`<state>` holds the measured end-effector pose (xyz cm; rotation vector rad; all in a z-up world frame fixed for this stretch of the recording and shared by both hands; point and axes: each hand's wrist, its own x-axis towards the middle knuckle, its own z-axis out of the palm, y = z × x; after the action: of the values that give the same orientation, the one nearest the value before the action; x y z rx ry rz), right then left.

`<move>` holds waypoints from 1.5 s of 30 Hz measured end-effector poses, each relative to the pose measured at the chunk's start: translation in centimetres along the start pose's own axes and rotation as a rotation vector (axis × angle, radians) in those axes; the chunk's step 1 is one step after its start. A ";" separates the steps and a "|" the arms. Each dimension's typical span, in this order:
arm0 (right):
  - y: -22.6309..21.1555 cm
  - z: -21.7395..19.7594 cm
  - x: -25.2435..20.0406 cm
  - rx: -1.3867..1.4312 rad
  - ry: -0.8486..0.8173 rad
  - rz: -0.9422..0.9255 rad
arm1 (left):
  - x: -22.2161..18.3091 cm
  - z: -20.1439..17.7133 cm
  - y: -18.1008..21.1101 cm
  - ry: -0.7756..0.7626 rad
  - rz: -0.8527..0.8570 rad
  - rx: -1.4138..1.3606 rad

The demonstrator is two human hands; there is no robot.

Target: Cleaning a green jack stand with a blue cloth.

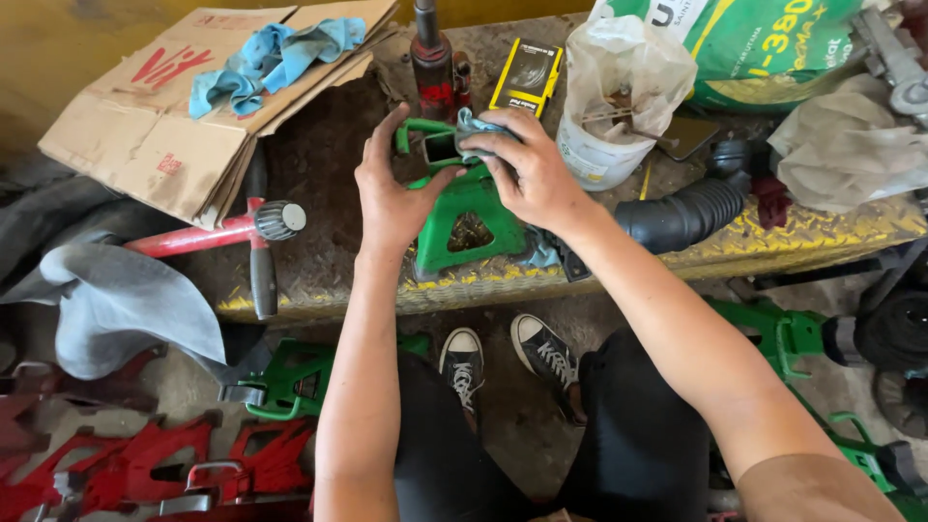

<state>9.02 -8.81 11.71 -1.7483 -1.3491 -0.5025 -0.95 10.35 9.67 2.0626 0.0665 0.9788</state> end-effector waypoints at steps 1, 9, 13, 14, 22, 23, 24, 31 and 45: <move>0.1 -0.4 0.1 0.000 -0.001 -0.002 | 0.0 -0.1 0.2 0.002 0.000 0.000; 0.6 -0.1 -0.7 0.130 0.065 0.129 | 0.1 0.0 0.1 -0.003 0.112 0.062; 3.4 1.6 -3.4 0.089 0.155 0.230 | 0.3 -0.3 0.7 -0.008 0.092 0.076; 3.2 1.4 -3.6 0.130 0.136 0.259 | 0.2 -0.3 0.8 -0.011 0.072 0.058; 3.8 2.4 -5.0 0.214 0.160 0.467 | 0.2 0.1 0.2 -0.009 0.054 0.024; 3.1 2.0 -4.6 0.219 0.188 0.388 | 0.2 0.1 0.3 -0.008 0.052 0.030; 2.5 1.7 -4.0 0.224 0.214 0.305 | 0.3 -0.1 0.4 -0.004 0.051 0.038; 7.6 6.7 -7.5 0.574 0.120 0.904 | 0.4 -0.1 0.6 -0.015 0.057 0.036; 6.6 2.2 -0.8 0.184 0.083 0.793 | 0.4 0.1 0.3 0.014 0.045 -0.018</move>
<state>14.51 -7.90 7.43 -1.8999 -0.5353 -0.0019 -0.65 10.27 10.09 2.0490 0.0190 1.0184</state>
